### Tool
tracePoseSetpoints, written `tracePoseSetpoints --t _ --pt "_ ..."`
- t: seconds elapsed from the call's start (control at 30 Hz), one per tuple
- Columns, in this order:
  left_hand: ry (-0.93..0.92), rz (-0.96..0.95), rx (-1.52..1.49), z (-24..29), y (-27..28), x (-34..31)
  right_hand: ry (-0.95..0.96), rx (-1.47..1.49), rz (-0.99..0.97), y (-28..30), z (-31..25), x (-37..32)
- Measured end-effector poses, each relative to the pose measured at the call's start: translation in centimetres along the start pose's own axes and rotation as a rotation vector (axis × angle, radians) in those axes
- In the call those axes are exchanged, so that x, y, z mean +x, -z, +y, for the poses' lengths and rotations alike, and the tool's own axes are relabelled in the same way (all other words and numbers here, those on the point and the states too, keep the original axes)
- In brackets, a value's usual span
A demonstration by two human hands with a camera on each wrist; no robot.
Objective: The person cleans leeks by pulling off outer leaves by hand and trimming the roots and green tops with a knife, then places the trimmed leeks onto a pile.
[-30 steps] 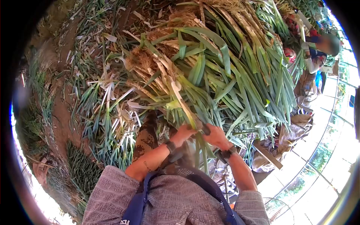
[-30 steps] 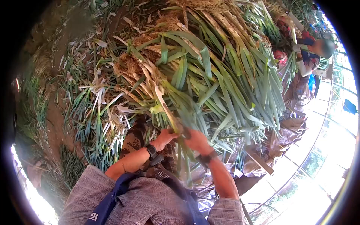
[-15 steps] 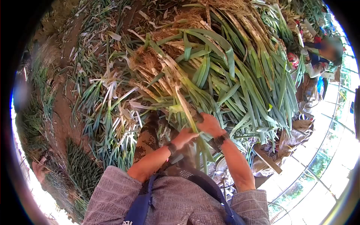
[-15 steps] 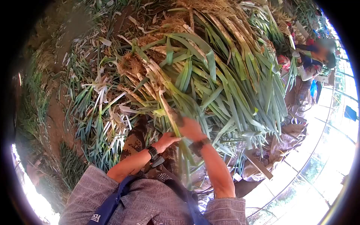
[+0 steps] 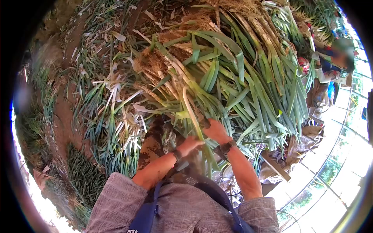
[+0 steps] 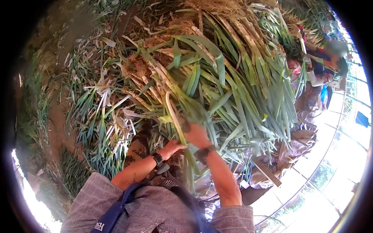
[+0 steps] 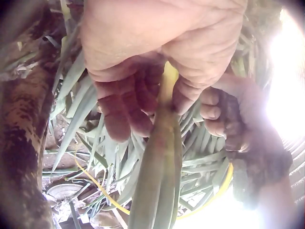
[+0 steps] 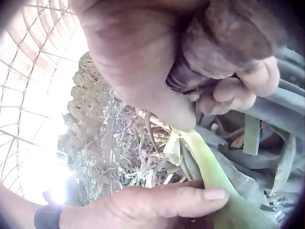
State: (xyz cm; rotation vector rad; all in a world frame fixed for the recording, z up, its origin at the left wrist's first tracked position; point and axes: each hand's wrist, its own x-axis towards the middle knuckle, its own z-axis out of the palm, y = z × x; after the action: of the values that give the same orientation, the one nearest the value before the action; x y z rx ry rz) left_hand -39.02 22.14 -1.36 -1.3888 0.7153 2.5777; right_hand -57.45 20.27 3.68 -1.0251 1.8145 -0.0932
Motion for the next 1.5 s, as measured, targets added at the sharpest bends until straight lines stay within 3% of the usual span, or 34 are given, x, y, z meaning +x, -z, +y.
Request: tracePoseSetpoints --t 0.3,0.47,0.53,0.6,0.63,0.67,0.73,0.87,1.0,1.07,1.23,1.37,1.5 --pt "-0.013 -0.026 -0.005 -1.0 1.1 1.0 0.029 0.031 0.01 -1.4 0.8 -0.4" --pt "0.051 -0.007 -0.216 -0.5 0.3 2.6 0.024 0.065 -0.066 -2.9 2.5 0.7" --pt "0.016 0.028 -0.217 -0.4 0.0 3.2 0.016 0.076 -0.021 -3.2 2.3 0.8" --pt "-0.195 0.156 -0.305 -0.5 -0.1 3.9 0.034 0.14 -0.022 -3.2 2.1 0.6" --pt "-0.185 0.3 -0.398 -0.4 -0.2 4.6 0.057 0.202 -0.019 -2.9 1.9 0.6" --pt "-0.18 0.296 -0.401 -0.1 0.2 5.4 0.051 0.2 -0.02 -2.6 1.9 0.5" --pt "-0.144 0.255 -0.741 1.0 1.7 6.5 0.068 0.238 -0.109 -2.4 1.9 0.6" --pt "-0.022 0.236 -0.716 3.8 2.2 3.6 0.065 0.092 -0.065 -1.2 0.6 -0.5" --pt "-0.082 0.126 -0.817 6.3 2.3 -1.6 0.165 0.055 0.033 -1.7 1.3 -1.3" --pt "-0.266 0.031 -0.814 7.2 2.9 -3.8 0.136 -0.01 -0.019 -1.8 0.7 -1.7" --pt "-0.521 0.365 -0.745 12.2 5.7 -9.2 0.13 -0.001 -0.014 -3.9 -0.8 -1.3" --pt "-0.865 0.521 -0.533 16.6 14.6 -14.0 0.082 -0.106 -0.114 -4.0 -2.0 -0.3" --pt "-0.866 0.986 -0.202 19.9 24.0 -19.9 0.069 -0.065 0.013 -5.6 -1.8 0.7"
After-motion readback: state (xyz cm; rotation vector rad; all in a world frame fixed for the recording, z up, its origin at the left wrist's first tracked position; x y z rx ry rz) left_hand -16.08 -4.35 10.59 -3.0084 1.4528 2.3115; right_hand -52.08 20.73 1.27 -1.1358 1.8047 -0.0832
